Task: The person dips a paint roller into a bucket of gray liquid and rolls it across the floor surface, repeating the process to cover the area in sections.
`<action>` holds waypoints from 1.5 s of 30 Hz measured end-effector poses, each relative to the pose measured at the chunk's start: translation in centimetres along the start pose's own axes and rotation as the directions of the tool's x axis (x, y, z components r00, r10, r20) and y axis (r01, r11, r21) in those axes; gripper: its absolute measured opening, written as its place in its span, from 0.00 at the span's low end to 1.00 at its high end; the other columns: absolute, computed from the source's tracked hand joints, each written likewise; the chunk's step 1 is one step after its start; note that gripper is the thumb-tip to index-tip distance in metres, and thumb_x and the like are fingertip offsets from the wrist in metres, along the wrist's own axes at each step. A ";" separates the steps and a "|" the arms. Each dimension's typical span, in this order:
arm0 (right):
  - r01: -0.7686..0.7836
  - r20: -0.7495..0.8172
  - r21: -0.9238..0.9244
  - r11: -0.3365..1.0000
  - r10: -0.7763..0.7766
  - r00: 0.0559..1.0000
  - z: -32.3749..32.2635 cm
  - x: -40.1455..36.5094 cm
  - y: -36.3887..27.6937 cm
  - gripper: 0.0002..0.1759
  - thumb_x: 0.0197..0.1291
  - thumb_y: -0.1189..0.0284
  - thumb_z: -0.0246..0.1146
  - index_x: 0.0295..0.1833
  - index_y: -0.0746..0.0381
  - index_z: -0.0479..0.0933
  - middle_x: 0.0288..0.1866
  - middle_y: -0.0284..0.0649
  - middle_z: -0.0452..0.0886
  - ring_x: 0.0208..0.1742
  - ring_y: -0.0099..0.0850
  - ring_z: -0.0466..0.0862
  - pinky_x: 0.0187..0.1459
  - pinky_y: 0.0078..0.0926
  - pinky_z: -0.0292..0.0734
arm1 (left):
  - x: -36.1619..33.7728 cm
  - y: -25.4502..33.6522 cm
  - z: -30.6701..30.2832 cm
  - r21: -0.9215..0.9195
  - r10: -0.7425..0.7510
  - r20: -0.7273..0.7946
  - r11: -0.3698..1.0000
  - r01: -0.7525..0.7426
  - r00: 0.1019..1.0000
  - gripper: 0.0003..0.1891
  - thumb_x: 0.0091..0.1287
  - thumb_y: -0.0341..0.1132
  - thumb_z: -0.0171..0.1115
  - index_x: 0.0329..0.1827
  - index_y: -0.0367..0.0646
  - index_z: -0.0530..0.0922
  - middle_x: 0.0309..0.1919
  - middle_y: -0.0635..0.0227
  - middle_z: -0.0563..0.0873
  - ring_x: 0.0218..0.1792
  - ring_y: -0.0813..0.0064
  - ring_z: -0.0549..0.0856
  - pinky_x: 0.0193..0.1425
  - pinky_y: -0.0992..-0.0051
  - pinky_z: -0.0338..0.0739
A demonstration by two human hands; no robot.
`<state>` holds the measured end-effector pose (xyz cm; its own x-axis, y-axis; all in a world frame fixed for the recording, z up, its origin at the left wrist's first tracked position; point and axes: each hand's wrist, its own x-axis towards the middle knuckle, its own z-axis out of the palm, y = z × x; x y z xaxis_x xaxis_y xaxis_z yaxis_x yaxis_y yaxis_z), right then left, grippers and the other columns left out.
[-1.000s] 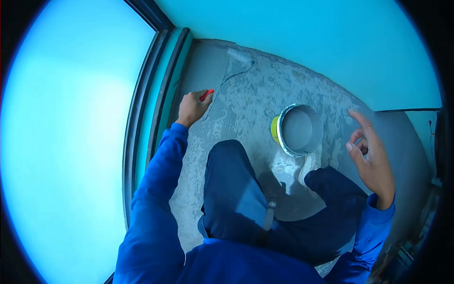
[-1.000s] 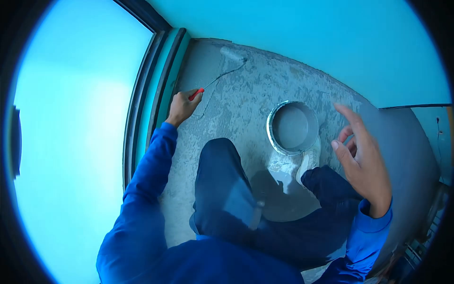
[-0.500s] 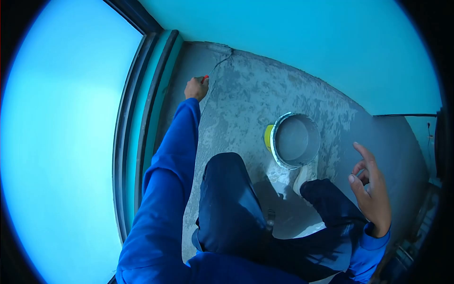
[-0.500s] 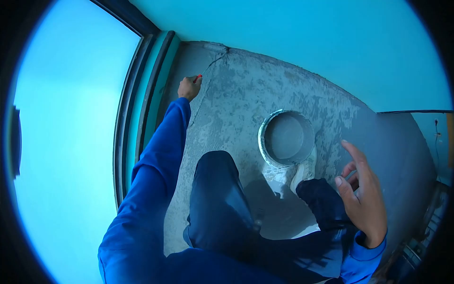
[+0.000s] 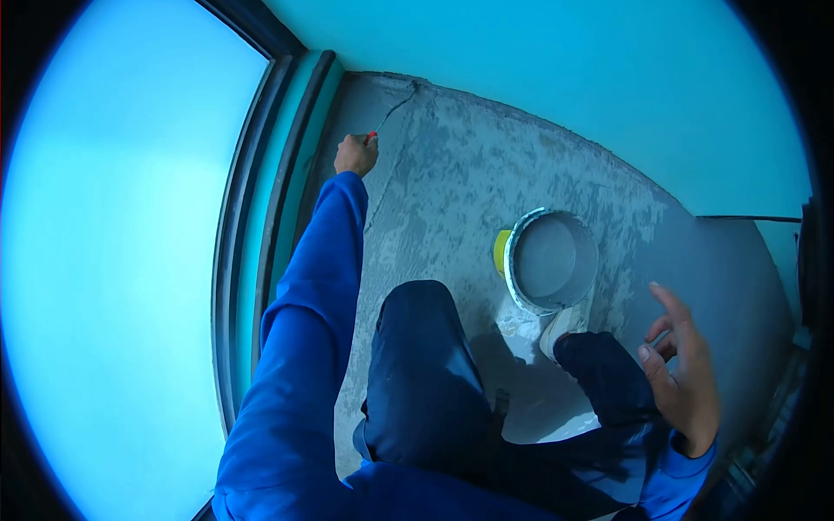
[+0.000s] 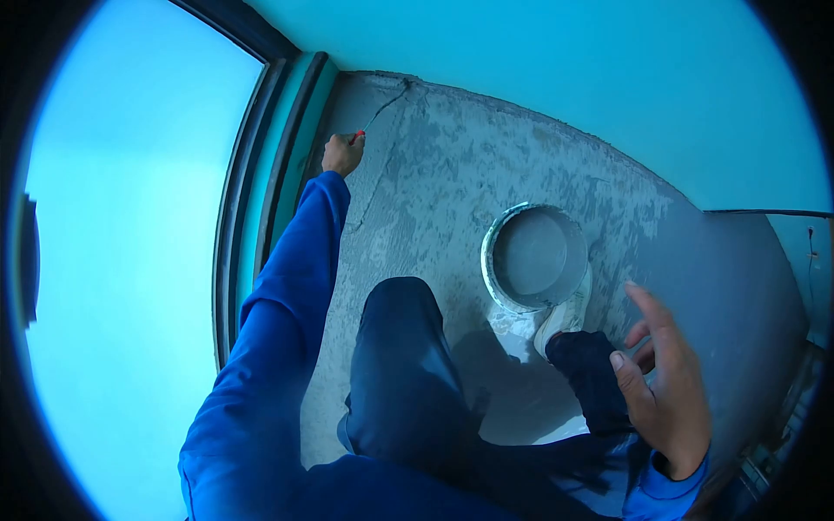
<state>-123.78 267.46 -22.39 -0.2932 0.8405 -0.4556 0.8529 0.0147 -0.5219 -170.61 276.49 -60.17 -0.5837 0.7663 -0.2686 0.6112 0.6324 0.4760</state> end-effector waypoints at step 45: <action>0.200 0.121 -0.104 0.974 -0.187 0.975 2.2 1.6 -5.5 0.34 0.63 0.71 0.61 0.75 0.61 0.63 0.40 0.40 0.72 0.29 0.24 0.73 0.36 0.23 0.72 | -16.4 -20.2 -5.4 -0.196 -0.210 0.126 0.953 0.232 0.970 0.22 0.70 0.53 0.59 0.55 0.45 0.84 0.36 0.51 0.87 0.43 0.61 0.88 0.50 0.63 0.78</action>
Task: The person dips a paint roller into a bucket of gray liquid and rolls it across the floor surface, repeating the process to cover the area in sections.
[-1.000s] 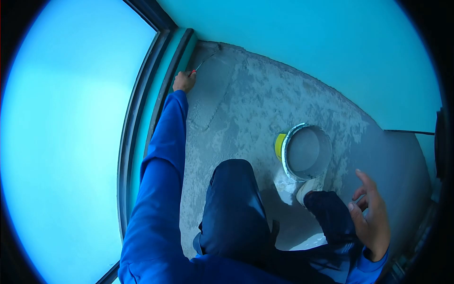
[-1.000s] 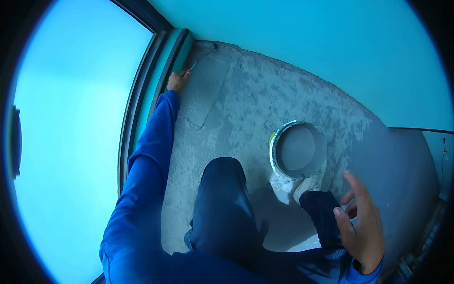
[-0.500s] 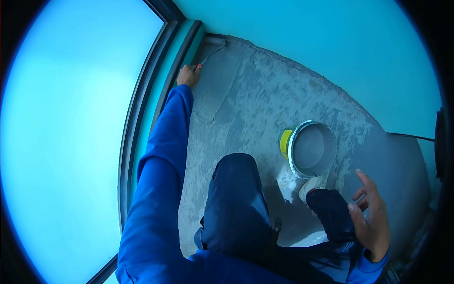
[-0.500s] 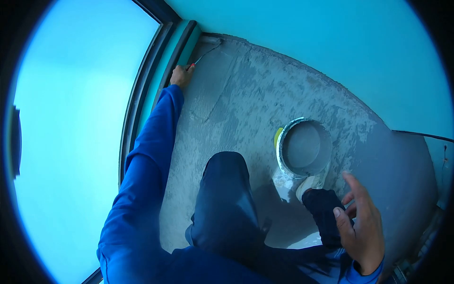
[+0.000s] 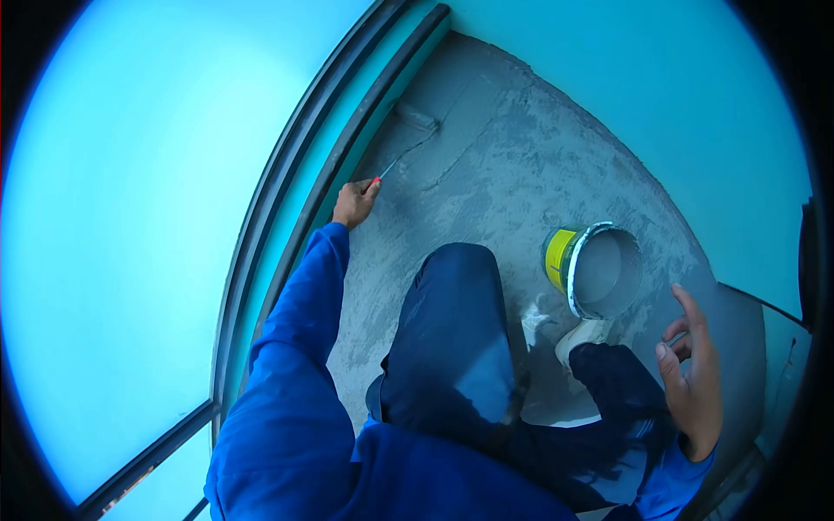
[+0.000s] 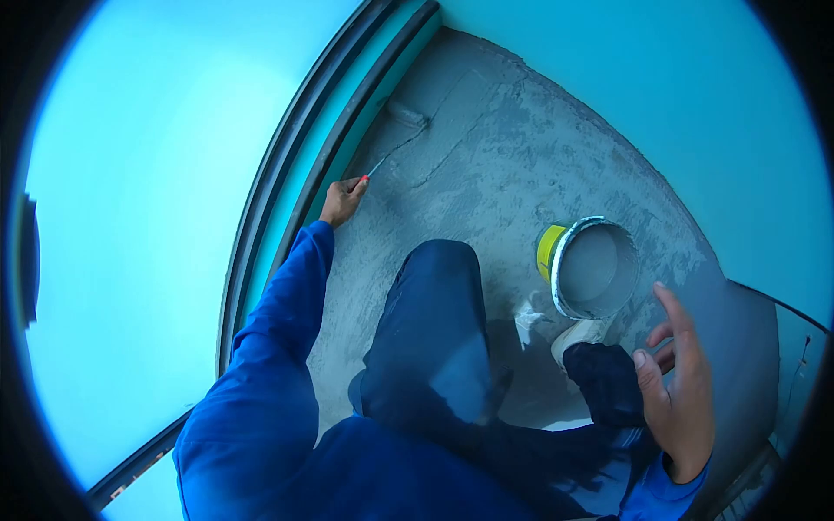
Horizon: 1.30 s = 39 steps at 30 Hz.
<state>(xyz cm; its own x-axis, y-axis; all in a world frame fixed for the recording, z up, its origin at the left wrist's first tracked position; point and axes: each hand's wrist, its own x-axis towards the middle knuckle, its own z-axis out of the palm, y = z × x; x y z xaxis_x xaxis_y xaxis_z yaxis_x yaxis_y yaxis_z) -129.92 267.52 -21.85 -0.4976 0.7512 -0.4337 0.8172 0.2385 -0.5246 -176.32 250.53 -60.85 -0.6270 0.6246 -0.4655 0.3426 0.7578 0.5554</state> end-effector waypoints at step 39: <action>0.017 0.043 0.014 1.000 -0.018 0.999 -2.1 -0.3 -0.3 0.34 0.63 0.74 0.62 0.75 0.60 0.63 0.39 0.38 0.73 0.31 0.24 0.74 0.37 0.24 0.73 | -11.3 8.7 -0.3 -0.037 0.037 -0.213 0.998 -0.045 0.976 0.21 0.70 0.51 0.60 0.53 0.44 0.85 0.35 0.48 0.88 0.40 0.52 0.89 0.46 0.62 0.81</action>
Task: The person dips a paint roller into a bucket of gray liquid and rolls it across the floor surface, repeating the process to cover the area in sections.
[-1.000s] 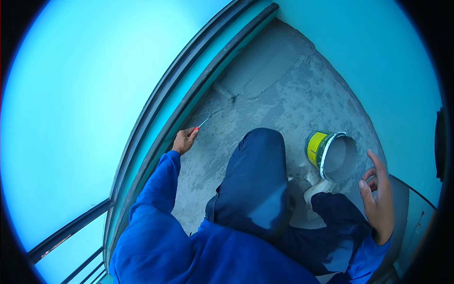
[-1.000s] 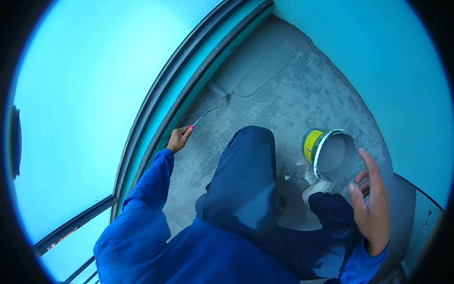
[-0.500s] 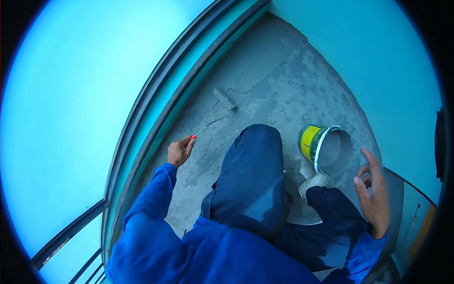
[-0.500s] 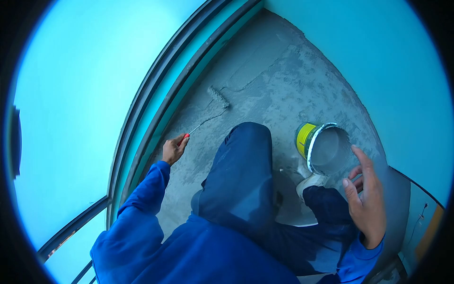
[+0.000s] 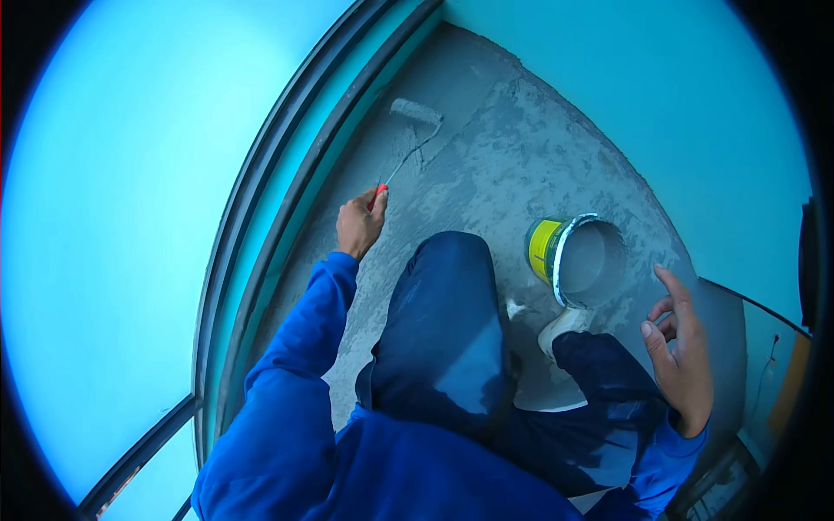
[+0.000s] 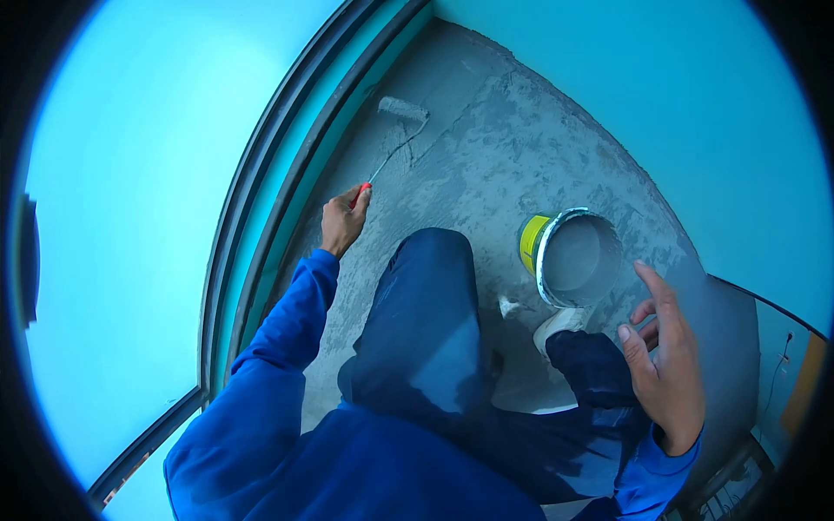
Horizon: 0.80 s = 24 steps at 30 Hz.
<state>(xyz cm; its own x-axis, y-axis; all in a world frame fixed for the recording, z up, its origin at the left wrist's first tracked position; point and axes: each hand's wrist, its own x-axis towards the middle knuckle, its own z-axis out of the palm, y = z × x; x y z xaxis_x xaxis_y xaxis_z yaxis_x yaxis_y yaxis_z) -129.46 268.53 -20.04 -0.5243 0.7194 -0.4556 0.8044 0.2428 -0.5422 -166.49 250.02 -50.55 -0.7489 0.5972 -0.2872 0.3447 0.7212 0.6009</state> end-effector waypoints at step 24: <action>-0.088 -0.011 -0.032 0.996 0.087 0.996 0.6 -1.4 2.7 0.34 0.62 0.75 0.63 0.74 0.59 0.64 0.39 0.42 0.74 0.28 0.29 0.75 0.35 0.27 0.74 | 21.6 11.9 9.6 0.224 0.325 0.323 0.886 -0.405 0.889 0.19 0.68 0.51 0.61 0.54 0.51 0.85 0.40 0.54 0.89 0.43 0.51 0.88 0.48 0.59 0.81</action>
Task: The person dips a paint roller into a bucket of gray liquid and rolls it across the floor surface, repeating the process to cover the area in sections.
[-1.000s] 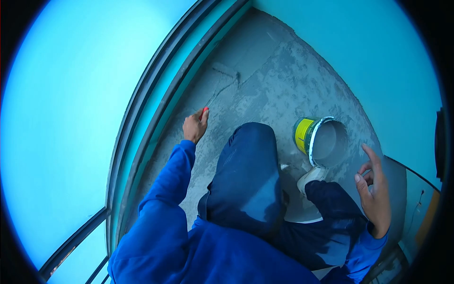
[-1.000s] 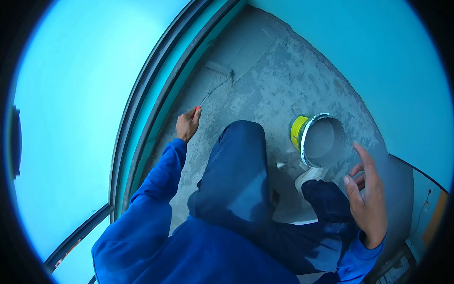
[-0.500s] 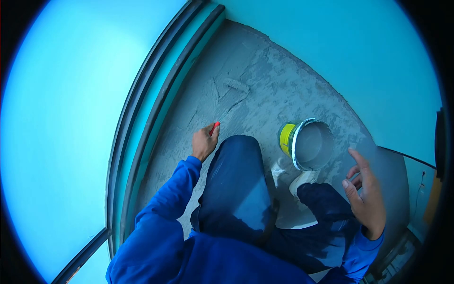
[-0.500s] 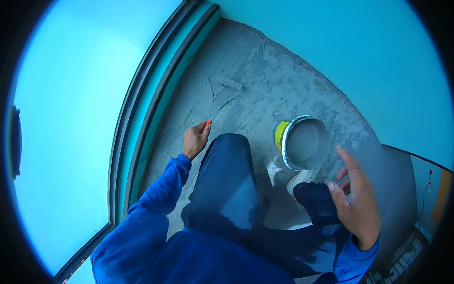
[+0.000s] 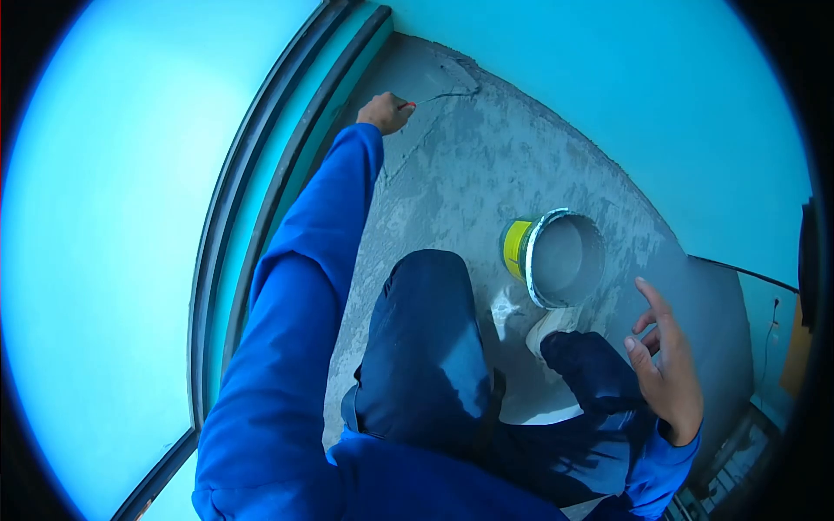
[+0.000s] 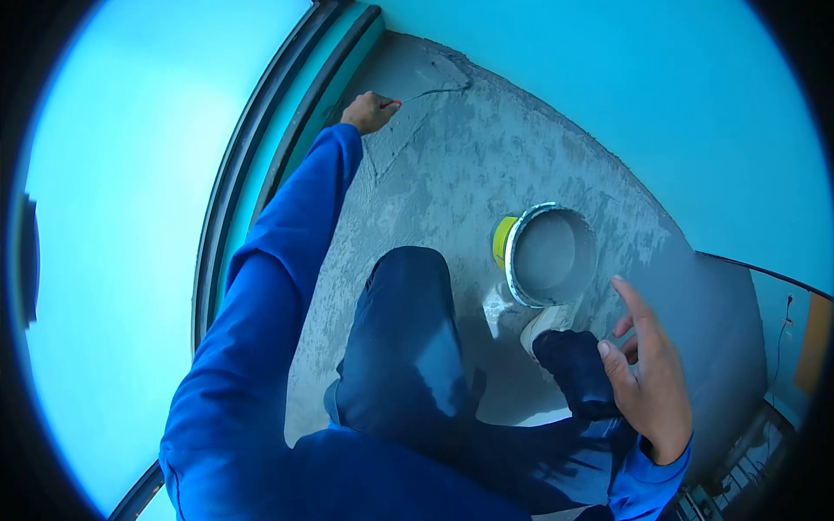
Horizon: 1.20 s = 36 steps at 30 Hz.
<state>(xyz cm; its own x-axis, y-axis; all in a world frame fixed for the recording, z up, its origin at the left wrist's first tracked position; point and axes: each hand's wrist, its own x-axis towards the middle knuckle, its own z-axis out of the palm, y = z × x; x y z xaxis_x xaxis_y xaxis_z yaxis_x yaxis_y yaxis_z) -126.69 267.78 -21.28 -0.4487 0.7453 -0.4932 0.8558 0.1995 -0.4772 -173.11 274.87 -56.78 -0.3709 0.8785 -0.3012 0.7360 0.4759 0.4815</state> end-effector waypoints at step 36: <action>0.188 0.060 -0.064 0.980 -0.184 0.981 0.9 1.8 -5.5 0.36 0.60 0.79 0.61 0.75 0.60 0.63 0.42 0.42 0.73 0.30 0.28 0.74 0.37 0.27 0.74 | -21.5 -12.8 -2.5 -0.242 -0.436 -0.020 0.875 0.419 0.900 0.21 0.69 0.52 0.59 0.54 0.47 0.85 0.43 0.49 0.88 0.49 0.49 0.86 0.55 0.59 0.79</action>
<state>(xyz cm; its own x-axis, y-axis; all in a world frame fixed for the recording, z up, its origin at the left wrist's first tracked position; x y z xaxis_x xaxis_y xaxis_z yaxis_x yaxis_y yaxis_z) -132.46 267.48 -20.15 -0.6135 0.6559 -0.4398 0.7709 0.3764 -0.5139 -175.95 250.00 -54.35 -0.6656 0.5840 -0.4647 0.3523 0.7947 0.4943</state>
